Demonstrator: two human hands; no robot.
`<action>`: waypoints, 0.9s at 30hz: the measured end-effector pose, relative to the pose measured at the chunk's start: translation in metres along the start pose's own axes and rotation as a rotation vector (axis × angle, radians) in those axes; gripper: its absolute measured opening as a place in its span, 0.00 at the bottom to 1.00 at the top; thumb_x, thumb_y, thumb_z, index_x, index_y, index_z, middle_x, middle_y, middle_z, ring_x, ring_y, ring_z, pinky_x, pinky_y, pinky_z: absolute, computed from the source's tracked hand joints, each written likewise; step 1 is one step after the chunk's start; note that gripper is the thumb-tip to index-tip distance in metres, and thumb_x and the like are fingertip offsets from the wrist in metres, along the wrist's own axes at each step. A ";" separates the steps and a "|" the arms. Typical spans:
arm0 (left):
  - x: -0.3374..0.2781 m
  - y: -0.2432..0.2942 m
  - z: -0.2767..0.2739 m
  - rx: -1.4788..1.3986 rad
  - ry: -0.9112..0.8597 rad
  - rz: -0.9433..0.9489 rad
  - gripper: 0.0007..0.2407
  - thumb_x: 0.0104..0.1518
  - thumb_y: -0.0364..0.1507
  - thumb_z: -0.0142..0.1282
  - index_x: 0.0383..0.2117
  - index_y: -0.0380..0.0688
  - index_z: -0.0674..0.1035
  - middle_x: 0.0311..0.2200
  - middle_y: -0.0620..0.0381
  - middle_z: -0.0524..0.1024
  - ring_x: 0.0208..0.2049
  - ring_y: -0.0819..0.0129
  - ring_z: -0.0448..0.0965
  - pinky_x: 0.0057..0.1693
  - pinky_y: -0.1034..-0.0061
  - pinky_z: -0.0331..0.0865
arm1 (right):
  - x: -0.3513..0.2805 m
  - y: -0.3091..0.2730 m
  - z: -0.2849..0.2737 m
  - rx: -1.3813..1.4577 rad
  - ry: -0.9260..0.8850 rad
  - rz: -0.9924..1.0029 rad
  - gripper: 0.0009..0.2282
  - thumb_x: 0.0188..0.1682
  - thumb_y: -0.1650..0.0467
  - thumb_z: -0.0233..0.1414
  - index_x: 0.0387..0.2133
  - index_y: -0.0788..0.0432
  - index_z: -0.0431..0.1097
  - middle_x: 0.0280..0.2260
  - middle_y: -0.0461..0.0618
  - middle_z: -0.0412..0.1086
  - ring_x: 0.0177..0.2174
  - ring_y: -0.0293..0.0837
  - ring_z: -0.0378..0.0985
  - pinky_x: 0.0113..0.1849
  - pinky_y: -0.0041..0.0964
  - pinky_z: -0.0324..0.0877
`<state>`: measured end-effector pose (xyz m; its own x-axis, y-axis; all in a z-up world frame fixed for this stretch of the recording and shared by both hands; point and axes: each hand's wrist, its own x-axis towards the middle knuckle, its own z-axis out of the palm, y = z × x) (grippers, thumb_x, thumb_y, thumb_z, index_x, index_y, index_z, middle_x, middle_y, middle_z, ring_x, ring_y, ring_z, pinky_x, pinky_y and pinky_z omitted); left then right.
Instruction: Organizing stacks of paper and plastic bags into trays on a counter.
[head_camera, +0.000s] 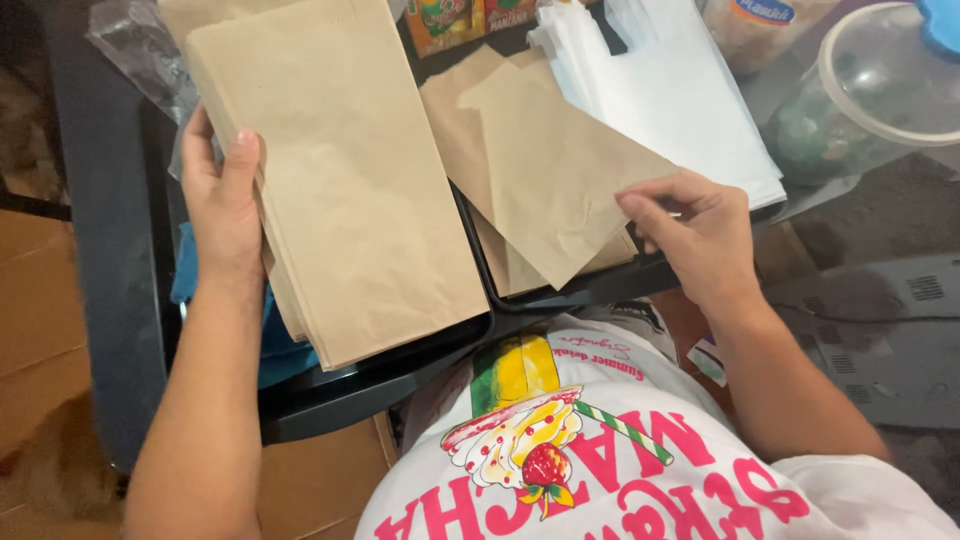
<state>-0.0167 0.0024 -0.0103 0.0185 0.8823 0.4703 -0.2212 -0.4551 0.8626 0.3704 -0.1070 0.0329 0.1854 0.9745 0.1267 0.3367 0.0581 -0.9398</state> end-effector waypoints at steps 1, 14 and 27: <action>0.000 -0.003 -0.001 0.006 0.040 -0.004 0.21 0.63 0.34 0.52 0.57 0.42 0.59 0.57 0.47 0.64 0.57 0.56 0.68 0.61 0.62 0.66 | -0.001 -0.002 -0.002 -0.042 -0.038 0.013 0.05 0.45 0.76 0.55 0.33 0.60 0.74 0.16 0.44 0.66 0.15 0.29 0.62 0.21 0.18 0.62; 0.000 0.000 0.001 0.008 -0.015 0.010 0.20 0.65 0.32 0.50 0.59 0.41 0.57 0.60 0.46 0.61 0.61 0.53 0.64 0.65 0.60 0.64 | -0.011 -0.017 -0.003 -0.261 -0.107 0.070 0.14 0.44 0.71 0.55 0.45 0.55 0.72 0.37 0.42 0.73 0.21 0.30 0.64 0.30 0.22 0.63; 0.000 -0.004 -0.003 0.029 0.027 -0.001 0.20 0.63 0.33 0.53 0.57 0.41 0.60 0.57 0.46 0.65 0.58 0.56 0.68 0.63 0.62 0.67 | -0.013 0.016 0.009 -0.614 -0.113 -0.290 0.23 0.45 0.65 0.56 0.52 0.63 0.64 0.48 0.58 0.68 0.46 0.50 0.70 0.46 0.40 0.62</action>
<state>-0.0185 0.0050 -0.0142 -0.0077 0.8856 0.4645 -0.1931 -0.4570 0.8682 0.3647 -0.1166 0.0136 -0.0777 0.9567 0.2806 0.8266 0.2192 -0.5183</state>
